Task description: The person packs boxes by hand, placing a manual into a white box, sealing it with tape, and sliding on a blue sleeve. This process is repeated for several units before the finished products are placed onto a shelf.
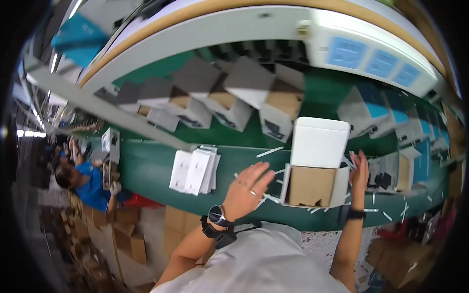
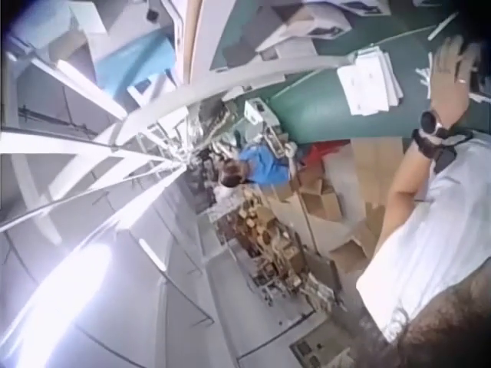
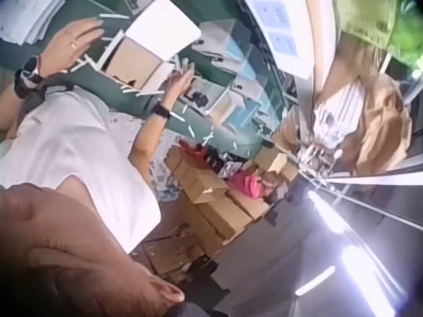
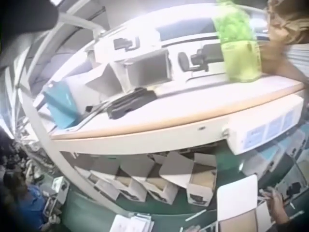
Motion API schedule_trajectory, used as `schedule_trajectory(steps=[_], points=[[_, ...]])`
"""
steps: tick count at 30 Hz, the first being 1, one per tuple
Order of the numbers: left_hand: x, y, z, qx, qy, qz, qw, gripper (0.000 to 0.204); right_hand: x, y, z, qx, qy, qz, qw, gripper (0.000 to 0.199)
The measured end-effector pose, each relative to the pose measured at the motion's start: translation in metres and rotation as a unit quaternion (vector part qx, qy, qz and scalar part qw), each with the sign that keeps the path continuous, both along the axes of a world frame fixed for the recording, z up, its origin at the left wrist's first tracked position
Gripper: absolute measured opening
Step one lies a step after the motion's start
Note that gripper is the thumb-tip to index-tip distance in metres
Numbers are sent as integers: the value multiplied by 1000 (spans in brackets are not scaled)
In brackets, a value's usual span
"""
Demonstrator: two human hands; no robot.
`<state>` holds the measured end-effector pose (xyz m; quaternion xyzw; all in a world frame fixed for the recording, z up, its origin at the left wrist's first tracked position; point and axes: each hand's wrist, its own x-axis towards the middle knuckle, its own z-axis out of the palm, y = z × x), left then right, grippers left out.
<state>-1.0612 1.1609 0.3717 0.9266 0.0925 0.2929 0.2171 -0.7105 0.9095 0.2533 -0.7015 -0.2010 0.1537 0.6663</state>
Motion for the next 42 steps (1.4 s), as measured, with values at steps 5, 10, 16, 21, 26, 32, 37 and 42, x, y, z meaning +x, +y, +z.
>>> schedule_trajectory(steps=[5, 10, 16, 21, 26, 32, 37, 42], points=[[-130, 86, -118, 60, 151, 372, 914, 37, -99, -65, -42, 82, 260, -16, 962, 53], [-156, 102, -164, 51, 249, 428, 867, 44, -180, 8, 35, -53, 135, -20, 989, 41], [-172, 106, -142, -27, 115, 437, 892, 24, -222, 52, 42, -55, 71, 77, 993, 50], [-102, 16, 31, -211, -368, 280, 861, 71, -240, 70, 47, -23, 68, 76, 994, 52], [-60, -9, 36, 9, -215, 135, 967, 41, -236, 71, 39, -13, 50, 87, 995, 57], [-51, -19, 5, -51, -45, 178, 982, 55, -230, 47, 116, -158, -42, 97, 982, 83], [-45, -27, -16, -144, -43, 114, 982, 58, -242, 52, 133, -155, -287, 256, 910, 73], [-26, -42, 5, 23, 125, -86, 988, 68, -222, 42, 143, -162, -249, 289, 910, 51]])
